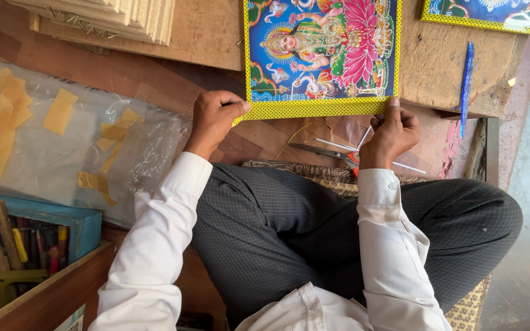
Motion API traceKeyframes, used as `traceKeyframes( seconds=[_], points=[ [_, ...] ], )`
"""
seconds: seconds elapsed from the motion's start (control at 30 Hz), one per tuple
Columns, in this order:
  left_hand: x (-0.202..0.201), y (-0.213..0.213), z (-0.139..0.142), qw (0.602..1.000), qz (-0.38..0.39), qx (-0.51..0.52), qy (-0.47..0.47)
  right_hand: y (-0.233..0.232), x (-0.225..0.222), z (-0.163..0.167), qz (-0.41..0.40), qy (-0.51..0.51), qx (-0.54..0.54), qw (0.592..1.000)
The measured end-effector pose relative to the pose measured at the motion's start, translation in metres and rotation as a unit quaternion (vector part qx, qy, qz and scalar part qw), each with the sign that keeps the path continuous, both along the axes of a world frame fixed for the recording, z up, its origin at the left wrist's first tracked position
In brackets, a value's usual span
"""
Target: The person applies yellow decorative tape to the edges of printed images mounted on boards, using scissors to cut the tape and smooth it down. They handle multiple framed prints and a stack of unframed prints.
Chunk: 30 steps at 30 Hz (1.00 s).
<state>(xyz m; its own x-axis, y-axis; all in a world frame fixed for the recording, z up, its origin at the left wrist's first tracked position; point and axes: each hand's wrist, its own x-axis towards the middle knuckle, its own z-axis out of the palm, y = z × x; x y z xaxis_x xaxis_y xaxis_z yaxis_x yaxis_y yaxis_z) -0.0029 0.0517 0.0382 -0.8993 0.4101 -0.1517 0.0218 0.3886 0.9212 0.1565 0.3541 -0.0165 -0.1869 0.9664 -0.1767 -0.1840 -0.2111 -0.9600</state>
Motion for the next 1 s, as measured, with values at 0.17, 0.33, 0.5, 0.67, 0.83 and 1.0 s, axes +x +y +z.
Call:
traceKeyframes(
  seconds=[0.17, 0.33, 0.5, 0.67, 0.83, 1.0],
  points=[
    [-0.0007, -0.0013, -0.0008, 1.000, -0.007, -0.004, 0.011, -0.0015, -0.0006, 0.0003, 0.003, 0.016, 0.001, 1.000],
    [-0.0015, -0.0028, -0.0008, 1.000, -0.014, -0.004, 0.011, -0.0021, -0.0010, 0.0001, 0.001, 0.006, -0.003, 1.000],
    [-0.0018, -0.0032, 0.0017, 1.000, -0.015, -0.001, -0.001, -0.0023, -0.0008, 0.0015, 0.004, 0.003, 0.004, 1.000],
    [-0.0021, -0.0036, 0.0064, 0.999, -0.025, -0.030, 0.015, -0.0035, -0.0020, 0.0039, -0.005, -0.014, -0.003, 1.000],
    [-0.0032, -0.0055, 0.0080, 0.998, -0.041, -0.037, 0.039, -0.0037, -0.0026, 0.0048, 0.001, -0.009, 0.001, 1.000],
    [-0.0043, -0.0059, 0.0065, 0.997, -0.040, -0.046, 0.055, -0.0038, -0.0023, 0.0029, -0.004, -0.010, -0.003, 1.000]
  ],
)
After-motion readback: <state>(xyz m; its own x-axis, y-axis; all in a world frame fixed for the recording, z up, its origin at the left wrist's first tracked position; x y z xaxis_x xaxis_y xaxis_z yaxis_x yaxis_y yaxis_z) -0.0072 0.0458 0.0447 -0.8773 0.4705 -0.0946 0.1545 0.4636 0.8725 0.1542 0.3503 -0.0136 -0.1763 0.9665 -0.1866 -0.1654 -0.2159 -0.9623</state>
